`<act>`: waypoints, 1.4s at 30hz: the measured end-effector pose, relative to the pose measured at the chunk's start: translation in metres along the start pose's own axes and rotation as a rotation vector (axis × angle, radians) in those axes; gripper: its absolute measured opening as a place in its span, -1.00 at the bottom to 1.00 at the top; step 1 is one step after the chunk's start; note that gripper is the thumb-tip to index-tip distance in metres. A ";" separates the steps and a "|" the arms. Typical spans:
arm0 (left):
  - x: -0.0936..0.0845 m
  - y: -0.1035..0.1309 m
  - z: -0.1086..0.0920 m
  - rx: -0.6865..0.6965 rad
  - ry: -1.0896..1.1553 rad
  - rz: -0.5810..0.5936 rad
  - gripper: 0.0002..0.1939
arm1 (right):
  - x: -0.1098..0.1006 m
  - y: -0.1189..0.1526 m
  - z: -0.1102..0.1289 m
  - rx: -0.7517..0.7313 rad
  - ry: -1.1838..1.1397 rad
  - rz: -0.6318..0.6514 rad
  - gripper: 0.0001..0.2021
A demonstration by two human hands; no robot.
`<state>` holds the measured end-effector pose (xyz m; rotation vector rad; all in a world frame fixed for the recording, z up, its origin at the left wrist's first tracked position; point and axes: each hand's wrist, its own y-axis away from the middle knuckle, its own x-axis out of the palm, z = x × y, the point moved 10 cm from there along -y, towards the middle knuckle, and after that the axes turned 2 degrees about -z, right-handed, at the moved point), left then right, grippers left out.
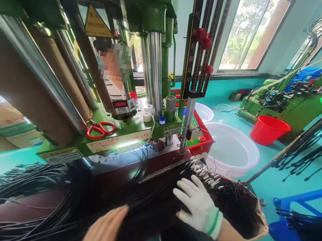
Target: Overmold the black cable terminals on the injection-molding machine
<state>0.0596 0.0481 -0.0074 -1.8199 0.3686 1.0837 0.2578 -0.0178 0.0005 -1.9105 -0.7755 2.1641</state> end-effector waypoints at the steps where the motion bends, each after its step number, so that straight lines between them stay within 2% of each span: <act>1: 0.018 -0.010 -0.013 0.049 -0.041 0.041 -0.32 | 0.003 0.002 -0.004 0.017 0.004 -0.002 -0.62; 3: 0.049 -0.029 -0.025 0.082 -0.150 0.150 -0.37 | 0.002 0.006 -0.016 0.076 0.040 -0.062 -0.72; 5: 0.067 -0.044 -0.016 0.002 -0.244 0.256 -0.50 | -0.004 0.008 -0.029 0.145 0.076 -0.145 -0.78; 7: 0.075 -0.051 -0.003 -0.087 -0.256 0.355 -0.55 | -0.005 0.007 -0.040 0.213 0.082 -0.185 -0.79; 10: 0.077 -0.054 0.009 -0.175 -0.151 0.477 -0.50 | -0.002 0.003 -0.050 0.249 0.035 -0.183 -0.80; 14: 0.085 -0.067 -0.002 -0.192 -0.010 0.586 -0.62 | -0.010 0.004 -0.046 0.158 -0.100 -0.232 -0.71; 18: 0.100 -0.086 -0.018 -0.139 0.030 0.659 -0.78 | -0.017 0.011 -0.049 0.182 -0.154 -0.267 -0.72; 21: 0.094 -0.100 -0.018 -0.110 0.142 0.598 -0.83 | -0.014 0.013 -0.049 0.206 -0.161 -0.253 -0.74; 26: 0.056 -0.115 -0.006 -0.143 0.338 0.412 -0.81 | -0.009 0.014 -0.053 0.223 -0.165 -0.262 -0.73; 29: 0.038 -0.114 0.003 -0.261 0.459 0.347 -0.81 | -0.013 0.014 -0.055 0.232 -0.179 -0.291 -0.72; 32: 0.040 -0.101 0.011 -0.458 0.651 0.398 -0.78 | -0.023 0.013 -0.050 0.252 -0.248 -0.336 -0.74; 34: 0.044 -0.093 0.013 -0.552 0.748 0.422 -0.75 | -0.022 0.007 -0.046 0.319 -0.422 -0.306 -0.80; 35: 0.045 -0.091 0.013 -0.565 0.772 0.416 -0.75 | -0.017 0.002 -0.045 0.380 -0.587 -0.275 -0.81; 37: 0.046 -0.089 0.010 -0.541 0.780 0.384 -0.74 | -0.003 -0.013 -0.040 0.499 -1.061 -0.240 -0.79; 40: 0.048 -0.088 0.002 -0.459 0.723 0.330 -0.74 | 0.010 -0.041 -0.034 0.570 -1.733 -0.342 -0.59; 42: 0.050 -0.086 -0.001 -0.432 0.668 0.291 -0.75 | 0.013 -0.054 -0.040 0.584 -1.910 -0.438 -0.67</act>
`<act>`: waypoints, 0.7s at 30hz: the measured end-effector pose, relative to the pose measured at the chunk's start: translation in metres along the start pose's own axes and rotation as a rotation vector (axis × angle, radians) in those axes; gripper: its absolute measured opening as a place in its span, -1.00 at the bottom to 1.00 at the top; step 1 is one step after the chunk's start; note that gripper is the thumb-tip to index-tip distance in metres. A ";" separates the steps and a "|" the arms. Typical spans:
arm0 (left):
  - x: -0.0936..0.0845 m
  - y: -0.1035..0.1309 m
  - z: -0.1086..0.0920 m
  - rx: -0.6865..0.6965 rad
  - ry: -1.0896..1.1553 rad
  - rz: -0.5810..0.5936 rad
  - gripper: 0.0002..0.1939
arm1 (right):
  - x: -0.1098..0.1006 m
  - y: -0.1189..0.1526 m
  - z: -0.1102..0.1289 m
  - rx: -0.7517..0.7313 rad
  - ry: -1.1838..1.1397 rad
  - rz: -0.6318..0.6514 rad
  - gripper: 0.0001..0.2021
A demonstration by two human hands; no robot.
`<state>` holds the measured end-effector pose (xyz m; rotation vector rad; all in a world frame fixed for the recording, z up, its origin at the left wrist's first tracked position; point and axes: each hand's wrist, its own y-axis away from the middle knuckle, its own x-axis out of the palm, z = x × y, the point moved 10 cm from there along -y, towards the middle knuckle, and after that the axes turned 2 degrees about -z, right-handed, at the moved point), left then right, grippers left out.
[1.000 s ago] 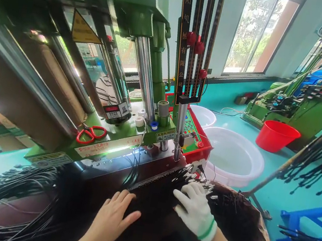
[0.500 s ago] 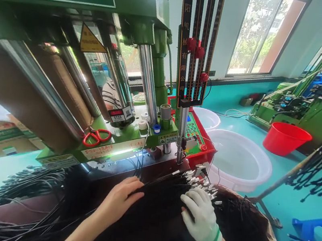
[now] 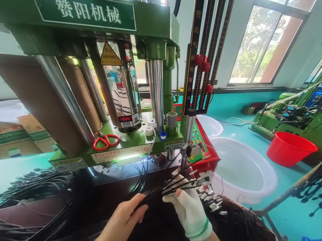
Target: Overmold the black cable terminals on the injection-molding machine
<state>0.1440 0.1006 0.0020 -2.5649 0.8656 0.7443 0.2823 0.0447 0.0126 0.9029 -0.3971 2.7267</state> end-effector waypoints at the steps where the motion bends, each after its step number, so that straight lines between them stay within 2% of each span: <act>1: 0.002 0.001 0.001 0.007 -0.014 -0.010 -0.75 | -0.003 -0.005 0.001 -0.011 -0.027 -0.038 -0.74; 4: 0.006 0.001 0.006 -0.019 0.002 0.012 -0.71 | -0.015 -0.012 0.006 -0.049 0.002 -0.123 -0.79; 7: 0.008 -0.001 0.009 -0.051 0.053 0.041 -0.68 | -0.019 -0.011 0.011 -0.056 -0.051 -0.120 -0.78; 10: 0.006 -0.002 0.009 -0.045 0.088 0.021 -0.71 | -0.026 -0.009 0.014 -0.050 -0.144 -0.153 -0.85; 15: 0.008 -0.001 0.006 -0.014 0.086 0.021 -0.74 | -0.033 -0.009 0.017 -0.061 -0.146 -0.194 -0.91; 21: 0.002 0.001 0.003 -0.018 0.037 0.019 -0.70 | -0.055 -0.011 0.021 -0.153 -0.361 -0.306 -0.87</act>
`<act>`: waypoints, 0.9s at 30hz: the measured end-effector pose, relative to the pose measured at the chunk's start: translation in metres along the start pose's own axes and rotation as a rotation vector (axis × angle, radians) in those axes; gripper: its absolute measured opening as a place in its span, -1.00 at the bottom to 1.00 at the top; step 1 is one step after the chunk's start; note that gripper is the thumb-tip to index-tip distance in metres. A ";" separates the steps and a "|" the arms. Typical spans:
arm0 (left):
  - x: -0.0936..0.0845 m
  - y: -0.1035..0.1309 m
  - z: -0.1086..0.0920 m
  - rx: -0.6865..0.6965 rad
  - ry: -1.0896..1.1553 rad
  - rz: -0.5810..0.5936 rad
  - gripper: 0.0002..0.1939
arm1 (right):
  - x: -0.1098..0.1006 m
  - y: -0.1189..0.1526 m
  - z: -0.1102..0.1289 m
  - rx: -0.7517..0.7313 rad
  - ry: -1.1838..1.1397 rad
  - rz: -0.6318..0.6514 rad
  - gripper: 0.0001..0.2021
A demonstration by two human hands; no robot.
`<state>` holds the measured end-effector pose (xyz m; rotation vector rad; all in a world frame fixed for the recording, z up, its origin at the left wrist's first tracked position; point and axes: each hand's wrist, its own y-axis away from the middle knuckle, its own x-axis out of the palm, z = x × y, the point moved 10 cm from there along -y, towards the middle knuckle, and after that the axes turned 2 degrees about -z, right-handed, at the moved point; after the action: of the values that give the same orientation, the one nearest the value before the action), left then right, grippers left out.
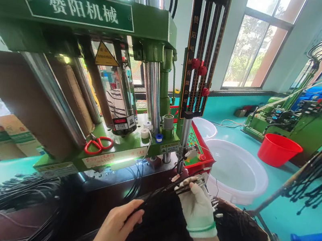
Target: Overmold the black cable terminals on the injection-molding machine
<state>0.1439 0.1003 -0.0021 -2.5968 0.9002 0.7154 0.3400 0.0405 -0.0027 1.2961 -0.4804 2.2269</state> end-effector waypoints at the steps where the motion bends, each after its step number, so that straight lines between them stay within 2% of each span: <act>1: -0.001 0.000 0.000 -0.005 0.001 0.002 -0.69 | -0.002 -0.001 0.002 -0.009 -0.024 -0.014 -0.87; 5: -0.003 -0.002 0.002 -0.004 0.001 -0.024 -0.70 | 0.001 0.002 0.009 -0.022 -0.035 0.013 -0.85; 9: -0.003 -0.002 0.003 -0.005 0.007 -0.050 -0.73 | 0.023 0.018 -0.014 0.148 0.018 0.207 -0.77; 12: 0.000 -0.001 0.000 -0.020 0.019 -0.029 -0.72 | 0.029 0.024 -0.022 0.150 0.075 0.248 -0.76; 15: 0.000 0.002 -0.004 -0.015 0.014 -0.031 -0.71 | 0.030 0.023 -0.025 0.114 0.200 0.210 -0.85; 22: 0.003 0.005 -0.008 0.076 -0.108 -0.031 -0.70 | 0.030 0.022 -0.031 0.113 0.334 0.130 -0.87; 24: 0.003 0.006 -0.011 0.125 -0.145 -0.016 -0.69 | 0.022 0.019 -0.030 0.093 0.312 0.068 -0.88; 27: -0.001 0.008 -0.021 0.213 -0.191 -0.023 -0.70 | -0.003 0.010 -0.024 0.041 0.133 -0.128 -0.82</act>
<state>0.1455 0.0864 0.0148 -2.3060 0.8379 0.7987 0.3182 0.0444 -0.0175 1.1559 -0.2963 2.2082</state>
